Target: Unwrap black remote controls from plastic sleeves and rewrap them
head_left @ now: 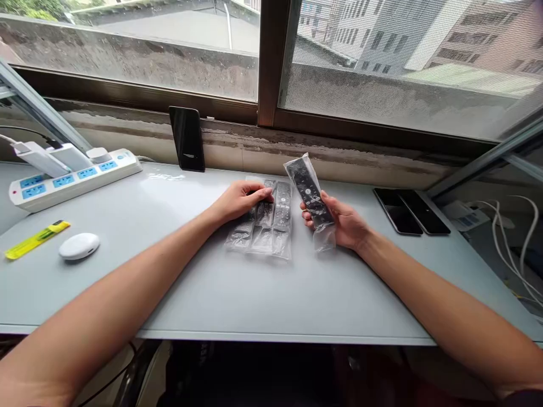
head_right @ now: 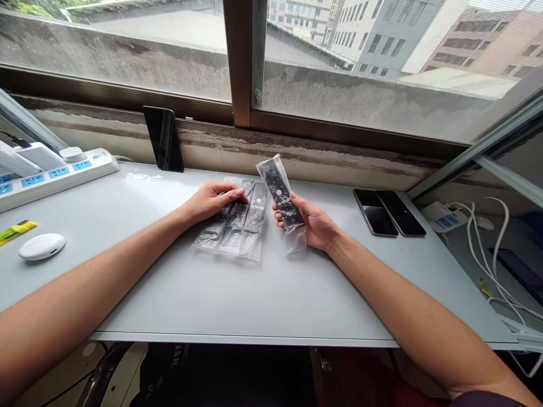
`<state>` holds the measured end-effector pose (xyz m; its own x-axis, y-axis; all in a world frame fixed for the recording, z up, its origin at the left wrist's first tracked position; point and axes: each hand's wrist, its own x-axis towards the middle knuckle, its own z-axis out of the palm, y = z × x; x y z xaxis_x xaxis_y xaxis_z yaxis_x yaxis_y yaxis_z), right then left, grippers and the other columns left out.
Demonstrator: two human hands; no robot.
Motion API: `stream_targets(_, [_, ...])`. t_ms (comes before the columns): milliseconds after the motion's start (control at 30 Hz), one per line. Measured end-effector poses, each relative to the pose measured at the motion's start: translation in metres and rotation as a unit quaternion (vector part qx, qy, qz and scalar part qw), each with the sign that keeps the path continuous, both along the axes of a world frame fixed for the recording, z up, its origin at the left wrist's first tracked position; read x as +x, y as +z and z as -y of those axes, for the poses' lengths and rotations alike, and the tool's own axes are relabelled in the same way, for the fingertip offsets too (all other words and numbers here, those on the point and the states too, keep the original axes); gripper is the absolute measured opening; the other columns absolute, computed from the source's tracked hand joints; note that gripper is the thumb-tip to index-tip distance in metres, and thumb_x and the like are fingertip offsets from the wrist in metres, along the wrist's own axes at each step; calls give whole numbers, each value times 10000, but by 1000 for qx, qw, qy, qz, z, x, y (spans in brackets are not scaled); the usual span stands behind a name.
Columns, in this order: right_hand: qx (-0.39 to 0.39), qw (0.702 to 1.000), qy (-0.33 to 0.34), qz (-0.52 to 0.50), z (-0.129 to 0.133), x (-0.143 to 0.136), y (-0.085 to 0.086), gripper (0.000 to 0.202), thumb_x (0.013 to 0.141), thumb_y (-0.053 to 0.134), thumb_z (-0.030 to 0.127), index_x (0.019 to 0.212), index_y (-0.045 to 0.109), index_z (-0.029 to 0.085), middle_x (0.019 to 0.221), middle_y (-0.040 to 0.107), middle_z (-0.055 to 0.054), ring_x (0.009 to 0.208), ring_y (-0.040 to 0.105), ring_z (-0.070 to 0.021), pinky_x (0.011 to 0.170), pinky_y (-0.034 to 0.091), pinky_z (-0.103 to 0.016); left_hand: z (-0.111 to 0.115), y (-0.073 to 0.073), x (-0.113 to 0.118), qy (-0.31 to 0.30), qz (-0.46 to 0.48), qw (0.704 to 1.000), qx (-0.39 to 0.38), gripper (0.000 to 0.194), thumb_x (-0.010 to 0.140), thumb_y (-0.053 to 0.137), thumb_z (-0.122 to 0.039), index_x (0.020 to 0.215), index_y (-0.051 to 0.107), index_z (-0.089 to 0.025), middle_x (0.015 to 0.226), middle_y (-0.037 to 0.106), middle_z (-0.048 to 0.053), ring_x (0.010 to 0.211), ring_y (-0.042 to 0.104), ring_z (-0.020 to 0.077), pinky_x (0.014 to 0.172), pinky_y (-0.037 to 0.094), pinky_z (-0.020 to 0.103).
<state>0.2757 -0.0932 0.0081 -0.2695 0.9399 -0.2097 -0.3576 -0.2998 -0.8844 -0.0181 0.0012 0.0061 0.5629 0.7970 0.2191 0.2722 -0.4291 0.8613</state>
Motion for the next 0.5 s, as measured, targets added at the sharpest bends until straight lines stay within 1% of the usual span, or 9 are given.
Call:
stream_targets(67, [9,1000,9,-10,0,1,0,348,992,828,444,1248,776,215,1021,728,-46,855,671,-192,786,656,-327,0,0,0,0,2,1000,2,611,1009,696,-774,963,901,-200,1015,877,94,1035,791,273,1036,578,359])
stream_targets(133, [12,1000,18,-14,0,2,-1,389,936,889,410,1251,790,206,926,671,-11,813,646,-172,745,646,-295,0,0,0,1,4,1000,-2,604,1008,702,-770,962,902,-202,1017,878,93,1039,792,274,1037,580,358])
stream_targets(200, [7,1000,20,1,-1,3,-2,429,893,947,431,1218,796,196,875,650,8,745,629,-152,655,625,-266,-1,-1,0,3,5,1000,-8,602,1006,706,-771,965,903,-203,1024,880,94,1045,793,277,1037,580,360])
stream_targets(267, [5,999,13,36,-1,3,-2,485,869,987,495,1191,784,195,907,700,0,655,615,-128,542,583,-245,-1,-2,0,2,4,1000,-8,600,1009,705,-769,972,904,-204,1032,882,94,1053,793,279,1041,574,363])
stream_targets(300, [6,998,8,56,-2,3,-2,504,872,986,534,1181,772,198,953,742,-16,613,610,-118,491,560,-241,-1,-2,-1,1,3,1000,-7,599,1012,703,-767,974,905,-204,1033,882,94,1056,792,280,1043,571,363])
stream_targets(367, [11,996,4,85,-2,3,-2,496,924,932,603,1162,752,207,1057,812,-67,574,629,-125,434,541,-250,-2,-2,-1,1,1,1000,-6,603,1013,698,-770,978,907,-205,1033,882,93,1058,792,282,1042,567,366])
stream_targets(433, [10,996,11,88,-2,2,0,440,1013,828,618,1157,747,210,1124,851,-115,622,694,-164,461,587,-273,-2,-3,-1,1,2,1000,-4,615,1007,695,-783,977,907,-207,1030,882,93,1054,792,284,1036,571,369])
stream_targets(500, [8,997,23,70,-1,0,1,397,1095,714,585,1196,755,203,1165,869,-141,701,744,-194,552,652,-294,-2,-2,-1,1,5,1000,-4,621,1000,696,-791,970,904,-207,1023,881,92,1044,792,282,1031,577,369])
